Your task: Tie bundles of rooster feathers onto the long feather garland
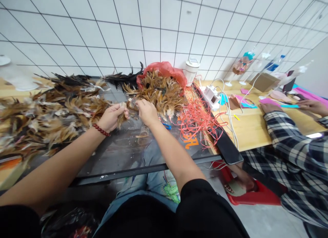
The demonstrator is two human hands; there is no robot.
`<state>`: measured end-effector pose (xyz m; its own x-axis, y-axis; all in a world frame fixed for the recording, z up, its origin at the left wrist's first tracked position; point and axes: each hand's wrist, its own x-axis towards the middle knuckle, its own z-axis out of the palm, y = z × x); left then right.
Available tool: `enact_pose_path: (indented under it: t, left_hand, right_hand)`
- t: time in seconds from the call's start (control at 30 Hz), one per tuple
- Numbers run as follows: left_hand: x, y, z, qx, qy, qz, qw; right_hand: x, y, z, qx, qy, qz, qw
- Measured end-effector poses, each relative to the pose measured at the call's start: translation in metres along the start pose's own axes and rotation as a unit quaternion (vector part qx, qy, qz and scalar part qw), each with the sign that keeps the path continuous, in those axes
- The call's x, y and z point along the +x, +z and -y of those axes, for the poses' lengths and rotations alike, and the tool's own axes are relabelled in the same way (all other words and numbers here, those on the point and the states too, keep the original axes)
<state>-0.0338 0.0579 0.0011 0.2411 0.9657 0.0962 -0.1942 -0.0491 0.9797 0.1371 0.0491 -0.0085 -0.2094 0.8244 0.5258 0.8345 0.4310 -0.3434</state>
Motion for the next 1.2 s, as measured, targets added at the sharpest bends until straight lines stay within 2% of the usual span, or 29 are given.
enact_pose_path:
  t: [0.1, 0.23, 0.47, 0.6, 0.7, 0.83, 0.9, 1.1, 1.2]
  left_hand:
    - [-0.003, -0.005, 0.004, -0.001, 0.029, -0.073, 0.997]
    - [0.000, -0.004, 0.006, -0.021, 0.051, -0.163, 0.985]
    - [0.000, -0.004, 0.006, -0.031, 0.049, -0.172, 0.983]
    - [-0.004, 0.000, 0.006, -0.021, 0.040, -0.159, 0.986]
    - [-0.006, 0.003, 0.004, -0.023, 0.029, -0.142, 0.989]
    - [-0.006, 0.004, 0.004, -0.038, 0.060, -0.179, 0.981]
    - [-0.005, 0.004, 0.004, -0.047, 0.061, -0.197, 0.977]
    - [-0.004, 0.005, 0.005, -0.065, 0.045, -0.219, 0.972]
    - [-0.005, 0.006, 0.005, -0.064, 0.039, -0.216, 0.974]
  right_hand:
    - [0.009, 0.005, 0.000, -0.044, -0.024, 0.037, 0.998]
    - [0.015, 0.012, 0.001, -0.066, -0.045, 0.055, 0.995]
    - [0.011, 0.009, -0.001, -0.052, -0.014, 0.080, 0.995]
    - [0.004, 0.005, 0.001, 0.011, -0.013, 0.000, 1.000]
    - [0.003, 0.004, 0.004, 0.075, -0.016, -0.035, 0.996]
    - [0.015, -0.007, 0.005, 0.222, 0.033, -0.085, 0.971]
    - [0.026, -0.020, -0.001, 0.252, 0.067, -0.117, 0.958]
    - [0.048, -0.063, -0.049, 0.205, 0.140, -0.242, 0.938]
    - [0.049, -0.077, -0.072, 0.111, 0.160, -0.234, 0.953]
